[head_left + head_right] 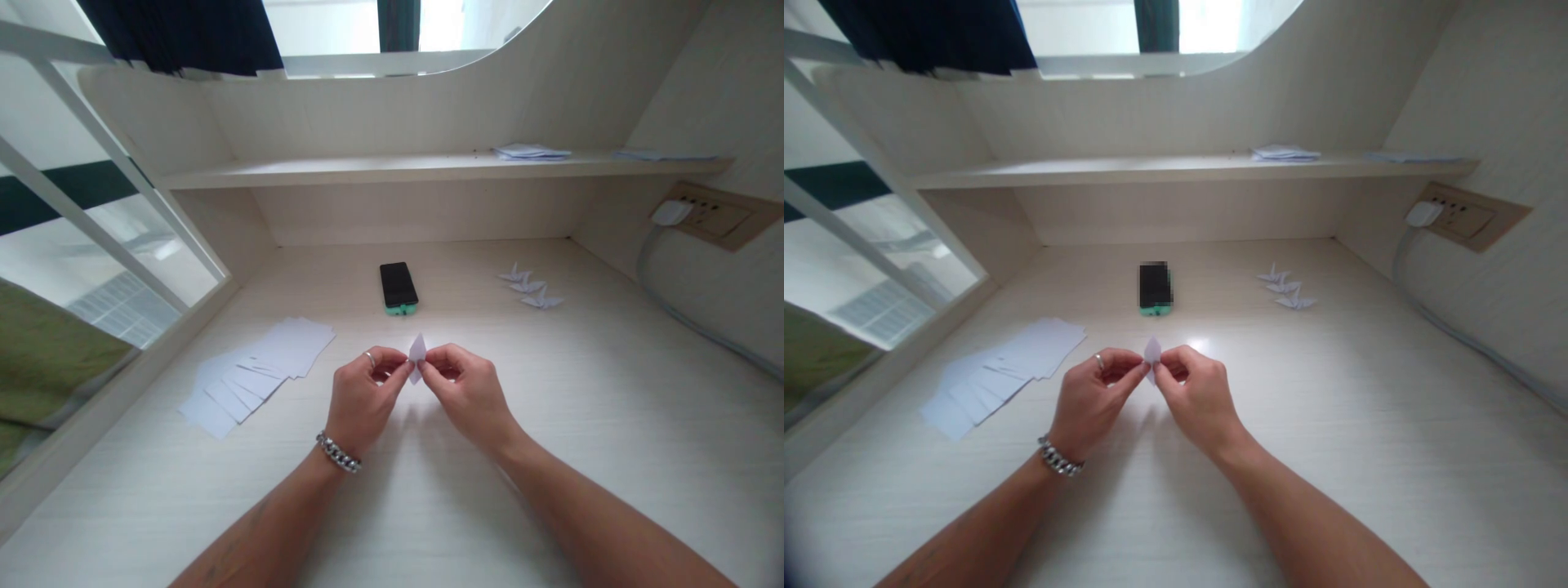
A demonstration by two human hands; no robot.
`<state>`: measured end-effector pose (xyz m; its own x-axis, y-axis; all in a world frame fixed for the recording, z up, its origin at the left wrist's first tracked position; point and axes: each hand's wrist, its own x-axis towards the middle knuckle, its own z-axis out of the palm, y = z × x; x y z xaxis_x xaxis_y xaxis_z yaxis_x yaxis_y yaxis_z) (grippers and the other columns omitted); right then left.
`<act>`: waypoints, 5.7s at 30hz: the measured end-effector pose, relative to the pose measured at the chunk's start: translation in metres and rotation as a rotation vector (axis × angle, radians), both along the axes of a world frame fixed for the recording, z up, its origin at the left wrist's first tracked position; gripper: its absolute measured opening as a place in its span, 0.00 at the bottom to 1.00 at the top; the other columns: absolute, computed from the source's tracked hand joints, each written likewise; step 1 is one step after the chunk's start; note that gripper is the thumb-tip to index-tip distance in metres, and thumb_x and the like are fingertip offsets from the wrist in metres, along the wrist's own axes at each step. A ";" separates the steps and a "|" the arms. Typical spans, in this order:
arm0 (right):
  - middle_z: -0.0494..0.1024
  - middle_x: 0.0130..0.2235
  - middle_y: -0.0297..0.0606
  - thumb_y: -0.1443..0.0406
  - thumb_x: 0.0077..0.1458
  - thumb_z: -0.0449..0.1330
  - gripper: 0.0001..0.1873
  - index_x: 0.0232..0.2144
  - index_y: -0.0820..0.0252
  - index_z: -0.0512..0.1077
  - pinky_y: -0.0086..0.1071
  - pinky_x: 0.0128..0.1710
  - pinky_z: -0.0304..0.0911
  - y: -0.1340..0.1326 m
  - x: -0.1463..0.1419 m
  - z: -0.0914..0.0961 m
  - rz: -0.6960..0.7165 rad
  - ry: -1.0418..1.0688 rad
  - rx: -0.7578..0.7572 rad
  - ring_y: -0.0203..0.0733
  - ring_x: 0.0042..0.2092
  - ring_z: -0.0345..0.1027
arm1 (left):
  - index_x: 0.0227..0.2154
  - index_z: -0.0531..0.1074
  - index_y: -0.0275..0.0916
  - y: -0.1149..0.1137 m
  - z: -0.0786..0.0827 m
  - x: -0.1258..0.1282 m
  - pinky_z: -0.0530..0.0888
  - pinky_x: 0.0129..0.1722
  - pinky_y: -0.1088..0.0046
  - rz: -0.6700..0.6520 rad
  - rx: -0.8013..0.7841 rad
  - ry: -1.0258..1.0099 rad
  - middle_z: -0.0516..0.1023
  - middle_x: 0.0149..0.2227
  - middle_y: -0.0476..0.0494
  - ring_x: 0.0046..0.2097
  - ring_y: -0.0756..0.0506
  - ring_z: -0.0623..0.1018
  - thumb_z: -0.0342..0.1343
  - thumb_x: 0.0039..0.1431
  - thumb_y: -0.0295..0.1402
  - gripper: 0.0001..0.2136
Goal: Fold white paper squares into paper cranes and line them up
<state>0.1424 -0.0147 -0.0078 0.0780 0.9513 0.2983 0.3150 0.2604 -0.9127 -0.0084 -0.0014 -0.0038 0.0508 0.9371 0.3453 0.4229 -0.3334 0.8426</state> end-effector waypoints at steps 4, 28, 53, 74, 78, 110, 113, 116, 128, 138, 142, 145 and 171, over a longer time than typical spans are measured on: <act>0.80 0.29 0.37 0.65 0.53 0.60 0.05 0.29 0.60 0.75 0.31 0.33 0.68 0.000 0.000 -0.002 0.008 0.008 0.001 0.40 0.31 0.75 | 0.29 0.77 0.38 -0.001 0.001 0.000 0.76 0.30 0.74 0.007 0.034 0.028 0.81 0.28 0.47 0.28 0.48 0.79 0.62 0.52 0.35 0.06; 0.82 0.34 0.37 0.68 0.54 0.59 0.09 0.36 0.58 0.79 0.31 0.38 0.70 -0.006 -0.006 -0.003 0.037 0.053 0.047 0.41 0.35 0.76 | 0.32 0.76 0.37 -0.005 0.000 0.002 0.75 0.34 0.74 0.031 0.359 0.256 0.81 0.30 0.46 0.30 0.49 0.78 0.59 0.54 0.27 0.03; 0.77 0.30 0.36 0.56 0.51 0.64 0.13 0.30 0.60 0.73 0.37 0.39 0.70 0.012 0.002 -0.012 0.183 0.519 -0.023 0.40 0.34 0.72 | 0.37 0.76 0.38 -0.008 0.003 0.003 0.75 0.31 0.73 -0.009 0.315 0.090 0.78 0.33 0.45 0.30 0.50 0.75 0.62 0.53 0.33 0.09; 0.79 0.32 0.38 0.60 0.55 0.60 0.10 0.34 0.61 0.76 0.31 0.34 0.66 0.007 0.001 -0.010 0.153 0.241 -0.038 0.40 0.33 0.70 | 0.29 0.78 0.38 -0.004 0.006 0.003 0.75 0.30 0.75 -0.046 0.119 0.108 0.81 0.31 0.45 0.31 0.49 0.78 0.58 0.56 0.33 0.06; 0.78 0.31 0.38 0.60 0.56 0.59 0.10 0.32 0.61 0.75 0.30 0.33 0.65 0.008 0.003 -0.010 0.152 0.173 -0.064 0.39 0.33 0.70 | 0.29 0.78 0.37 0.000 0.003 0.001 0.75 0.28 0.75 -0.070 -0.024 0.045 0.81 0.29 0.44 0.29 0.48 0.78 0.59 0.55 0.36 0.08; 0.77 0.29 0.38 0.57 0.47 0.66 0.14 0.30 0.64 0.76 0.32 0.32 0.62 0.013 0.003 -0.012 0.148 0.389 -0.182 0.38 0.31 0.67 | 0.28 0.75 0.35 -0.001 -0.001 0.007 0.71 0.28 0.76 -0.202 -0.256 -0.185 0.80 0.28 0.44 0.29 0.48 0.77 0.61 0.53 0.38 0.10; 0.76 0.27 0.37 0.57 0.48 0.66 0.14 0.28 0.63 0.76 0.32 0.32 0.62 0.013 0.003 -0.011 0.121 0.373 -0.162 0.38 0.30 0.66 | 0.28 0.75 0.35 -0.001 -0.003 0.007 0.71 0.28 0.76 -0.205 -0.265 -0.184 0.80 0.28 0.44 0.29 0.49 0.77 0.61 0.53 0.37 0.09; 0.76 0.26 0.36 0.57 0.47 0.66 0.13 0.26 0.63 0.76 0.32 0.31 0.61 0.012 0.003 -0.010 0.116 0.398 -0.159 0.37 0.29 0.66 | 0.28 0.74 0.35 -0.001 -0.003 0.007 0.71 0.29 0.76 -0.213 -0.280 -0.197 0.80 0.28 0.45 0.30 0.49 0.77 0.62 0.52 0.36 0.09; 0.77 0.27 0.37 0.57 0.46 0.67 0.13 0.27 0.63 0.77 0.32 0.32 0.62 0.012 0.004 -0.010 0.103 0.417 -0.159 0.37 0.30 0.66 | 0.28 0.74 0.35 -0.002 -0.002 0.008 0.71 0.27 0.75 -0.207 -0.274 -0.162 0.79 0.27 0.44 0.28 0.48 0.77 0.61 0.52 0.36 0.08; 0.77 0.28 0.37 0.57 0.50 0.64 0.13 0.28 0.63 0.77 0.32 0.34 0.63 0.010 0.003 -0.009 0.110 0.384 -0.125 0.39 0.31 0.68 | 0.27 0.72 0.35 -0.002 -0.003 0.010 0.69 0.27 0.77 -0.230 -0.300 -0.238 0.76 0.25 0.48 0.27 0.51 0.74 0.61 0.52 0.36 0.09; 0.78 0.29 0.39 0.57 0.51 0.64 0.12 0.29 0.62 0.77 0.34 0.36 0.64 0.009 0.002 -0.009 0.126 0.376 -0.114 0.40 0.33 0.69 | 0.27 0.71 0.35 -0.002 -0.006 0.010 0.68 0.27 0.77 -0.225 -0.311 -0.253 0.75 0.25 0.48 0.28 0.51 0.72 0.61 0.52 0.39 0.11; 0.79 0.31 0.40 0.57 0.50 0.65 0.12 0.29 0.62 0.77 0.35 0.37 0.65 0.009 0.002 -0.009 0.123 0.385 -0.111 0.42 0.34 0.70 | 0.27 0.71 0.35 -0.002 -0.007 0.009 0.67 0.26 0.76 -0.213 -0.308 -0.230 0.74 0.25 0.48 0.27 0.51 0.71 0.61 0.53 0.40 0.12; 0.79 0.28 0.37 0.59 0.48 0.66 0.10 0.27 0.60 0.78 0.32 0.34 0.64 0.009 0.003 -0.008 0.128 0.474 -0.103 0.40 0.32 0.69 | 0.26 0.70 0.35 -0.003 -0.005 0.010 0.66 0.25 0.78 -0.240 -0.300 -0.271 0.71 0.23 0.50 0.26 0.52 0.69 0.62 0.52 0.39 0.12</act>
